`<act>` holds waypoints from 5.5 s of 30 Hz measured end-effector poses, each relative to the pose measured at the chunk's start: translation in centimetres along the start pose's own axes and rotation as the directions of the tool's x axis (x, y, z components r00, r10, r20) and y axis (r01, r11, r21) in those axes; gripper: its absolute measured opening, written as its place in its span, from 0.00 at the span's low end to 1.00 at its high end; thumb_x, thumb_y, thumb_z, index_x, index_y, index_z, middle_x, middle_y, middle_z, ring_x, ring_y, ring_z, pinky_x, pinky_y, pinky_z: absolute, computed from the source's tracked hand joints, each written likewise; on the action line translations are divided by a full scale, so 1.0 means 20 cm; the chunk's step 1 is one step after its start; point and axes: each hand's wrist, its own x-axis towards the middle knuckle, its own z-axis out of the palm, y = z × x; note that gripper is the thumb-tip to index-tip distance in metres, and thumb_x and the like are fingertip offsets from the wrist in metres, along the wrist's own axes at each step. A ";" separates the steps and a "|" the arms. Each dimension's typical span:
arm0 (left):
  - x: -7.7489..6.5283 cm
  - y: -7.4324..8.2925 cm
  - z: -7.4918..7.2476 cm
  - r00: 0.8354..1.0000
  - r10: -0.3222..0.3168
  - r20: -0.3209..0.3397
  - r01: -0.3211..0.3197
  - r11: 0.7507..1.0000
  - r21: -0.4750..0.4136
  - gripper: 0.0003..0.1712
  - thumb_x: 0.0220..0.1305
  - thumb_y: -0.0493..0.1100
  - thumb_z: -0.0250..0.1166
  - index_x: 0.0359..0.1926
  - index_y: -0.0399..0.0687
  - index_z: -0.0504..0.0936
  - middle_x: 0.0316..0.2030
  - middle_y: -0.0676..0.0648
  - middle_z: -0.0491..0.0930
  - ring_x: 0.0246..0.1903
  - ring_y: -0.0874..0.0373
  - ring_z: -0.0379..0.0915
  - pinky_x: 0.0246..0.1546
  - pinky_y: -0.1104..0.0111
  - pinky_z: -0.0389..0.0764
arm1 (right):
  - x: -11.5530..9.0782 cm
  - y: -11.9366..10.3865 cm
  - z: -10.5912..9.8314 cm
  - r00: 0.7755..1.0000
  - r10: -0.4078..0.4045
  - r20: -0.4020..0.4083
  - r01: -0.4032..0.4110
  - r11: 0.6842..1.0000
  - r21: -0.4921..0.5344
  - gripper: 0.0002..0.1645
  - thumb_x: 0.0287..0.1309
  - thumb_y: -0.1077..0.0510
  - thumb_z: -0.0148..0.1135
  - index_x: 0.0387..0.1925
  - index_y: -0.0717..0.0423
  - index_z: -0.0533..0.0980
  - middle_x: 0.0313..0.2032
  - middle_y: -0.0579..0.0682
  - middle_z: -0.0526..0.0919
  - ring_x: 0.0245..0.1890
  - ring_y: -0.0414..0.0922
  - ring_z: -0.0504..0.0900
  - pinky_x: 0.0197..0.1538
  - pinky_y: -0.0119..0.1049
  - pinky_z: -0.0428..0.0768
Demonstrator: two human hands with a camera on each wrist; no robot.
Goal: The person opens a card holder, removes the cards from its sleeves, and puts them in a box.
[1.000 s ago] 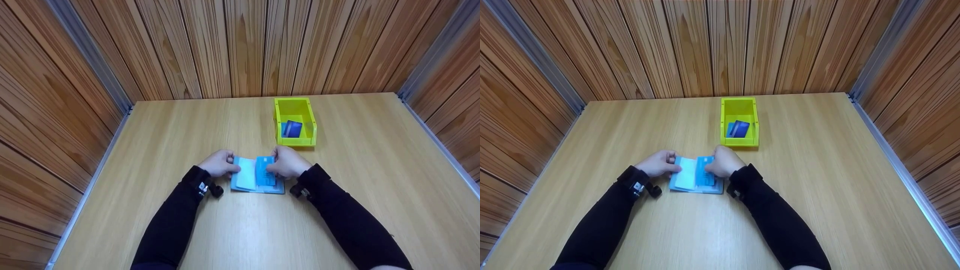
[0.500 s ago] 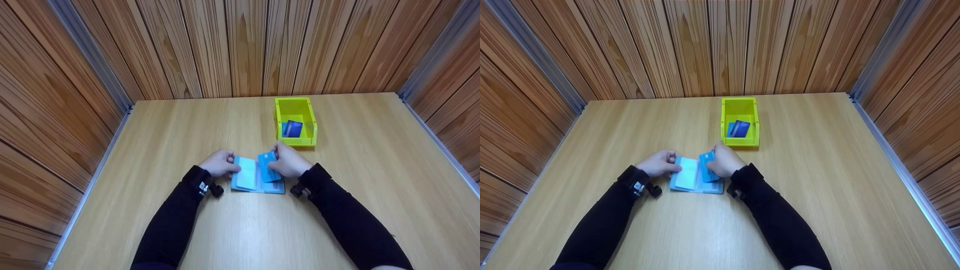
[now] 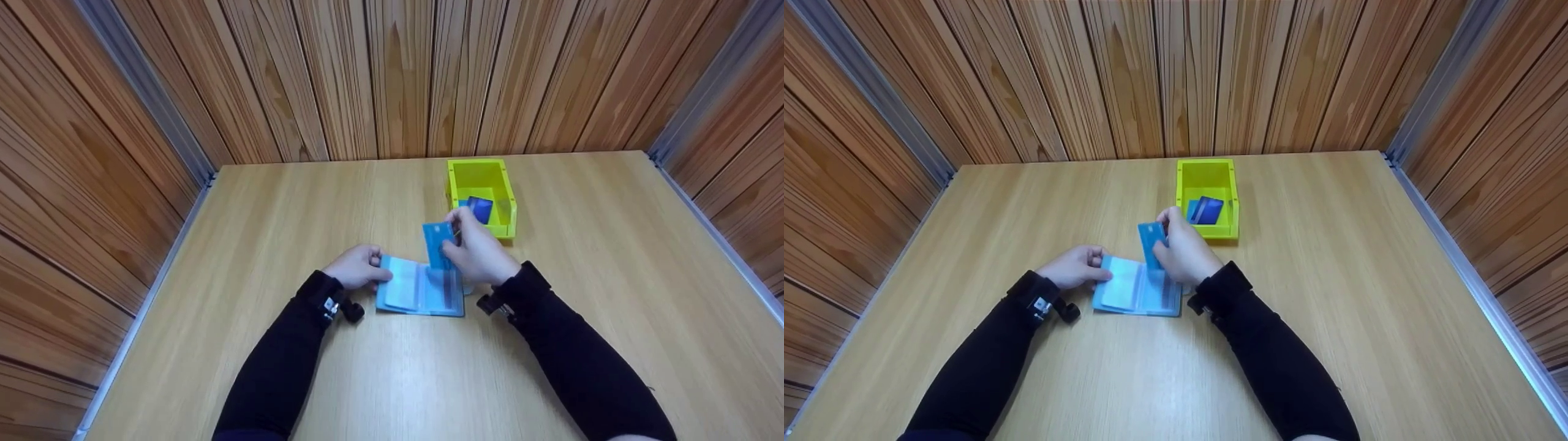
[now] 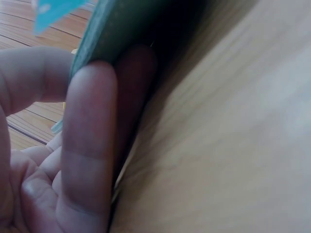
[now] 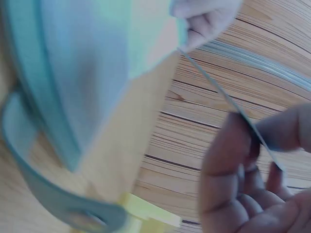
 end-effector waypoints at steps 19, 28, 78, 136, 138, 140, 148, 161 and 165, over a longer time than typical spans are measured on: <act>0.01 -0.01 0.00 1.000 -0.006 0.010 0.006 1.000 0.002 0.12 0.60 0.36 0.69 0.39 0.41 0.73 0.29 0.49 0.78 0.27 0.58 0.79 0.26 0.68 0.84 | 0.12 0.25 -0.17 0.876 -0.132 -0.464 0.147 0.989 -0.003 0.13 0.72 0.60 0.49 0.54 0.48 0.60 0.46 0.55 0.71 0.48 0.53 0.72 0.52 0.49 0.74; 0.01 0.00 0.00 1.000 -0.006 0.009 0.006 1.000 0.001 0.12 0.59 0.36 0.69 0.34 0.45 0.71 0.27 0.51 0.76 0.25 0.59 0.77 0.26 0.70 0.83 | 0.17 0.33 -0.15 0.878 -0.067 -0.473 0.088 0.996 0.021 0.13 0.72 0.62 0.47 0.53 0.46 0.62 0.44 0.55 0.73 0.46 0.53 0.73 0.52 0.50 0.74; 0.00 0.00 0.00 1.000 -0.008 -0.007 0.008 0.999 0.035 0.13 0.59 0.38 0.69 0.33 0.45 0.70 0.26 0.52 0.72 0.27 0.58 0.77 0.27 0.69 0.83 | 0.03 0.09 -0.15 0.968 -0.199 -0.154 0.167 0.966 -0.199 0.51 0.52 0.37 0.71 0.70 0.50 0.59 0.64 0.57 0.71 0.63 0.54 0.70 0.65 0.55 0.71; -0.01 0.01 0.00 1.000 0.009 0.022 -0.009 1.000 -0.006 0.10 0.59 0.34 0.67 0.37 0.42 0.72 0.29 0.49 0.79 0.27 0.58 0.79 0.29 0.66 0.85 | -0.01 0.11 0.17 0.987 0.026 0.159 0.073 0.807 -0.586 0.53 0.27 0.35 0.84 0.54 0.54 0.72 0.45 0.50 0.71 0.46 0.50 0.67 0.51 0.42 0.75; -0.01 0.02 0.00 1.000 0.003 0.021 -0.003 1.000 -0.004 0.11 0.59 0.34 0.68 0.37 0.42 0.72 0.29 0.49 0.78 0.27 0.58 0.79 0.29 0.66 0.85 | -0.01 0.11 0.17 0.987 0.036 0.156 0.060 0.820 -0.570 0.52 0.27 0.35 0.83 0.54 0.54 0.72 0.45 0.49 0.70 0.46 0.50 0.67 0.50 0.42 0.75; 0.00 0.00 0.00 1.000 0.011 0.010 -0.011 1.000 -0.005 0.11 0.59 0.35 0.68 0.36 0.43 0.71 0.29 0.50 0.78 0.26 0.59 0.79 0.27 0.69 0.84 | 0.00 0.11 0.16 0.987 0.046 0.156 0.049 0.831 -0.554 0.51 0.28 0.33 0.82 0.53 0.53 0.71 0.44 0.49 0.70 0.45 0.49 0.69 0.50 0.42 0.76; 0.00 0.00 0.00 1.000 0.011 0.011 -0.011 1.000 -0.002 0.11 0.59 0.35 0.69 0.38 0.42 0.73 0.30 0.49 0.79 0.27 0.59 0.78 0.27 0.69 0.83 | 0.01 0.10 0.15 0.983 0.104 0.154 -0.027 0.899 -0.437 0.46 0.39 0.34 0.78 0.54 0.52 0.70 0.43 0.51 0.75 0.43 0.50 0.74 0.49 0.42 0.76; 0.00 0.00 0.01 1.000 0.007 -0.011 -0.007 0.999 -0.043 0.09 0.60 0.36 0.65 0.41 0.41 0.76 0.29 0.51 0.79 0.27 0.60 0.78 0.27 0.71 0.82 | -0.05 0.03 0.19 0.983 -0.079 0.167 0.121 0.960 -0.253 0.49 0.54 0.34 0.68 0.70 0.48 0.60 0.55 0.52 0.79 0.50 0.48 0.80 0.54 0.48 0.81; 0.00 0.00 0.01 0.999 0.008 -0.032 -0.010 0.999 -0.038 0.06 0.62 0.37 0.62 0.39 0.39 0.77 0.26 0.52 0.77 0.25 0.60 0.78 0.27 0.70 0.83 | -0.09 0.01 0.25 0.934 -0.219 0.283 0.303 0.905 -0.298 0.41 0.59 0.34 0.63 0.67 0.51 0.67 0.55 0.52 0.80 0.55 0.48 0.79 0.57 0.47 0.79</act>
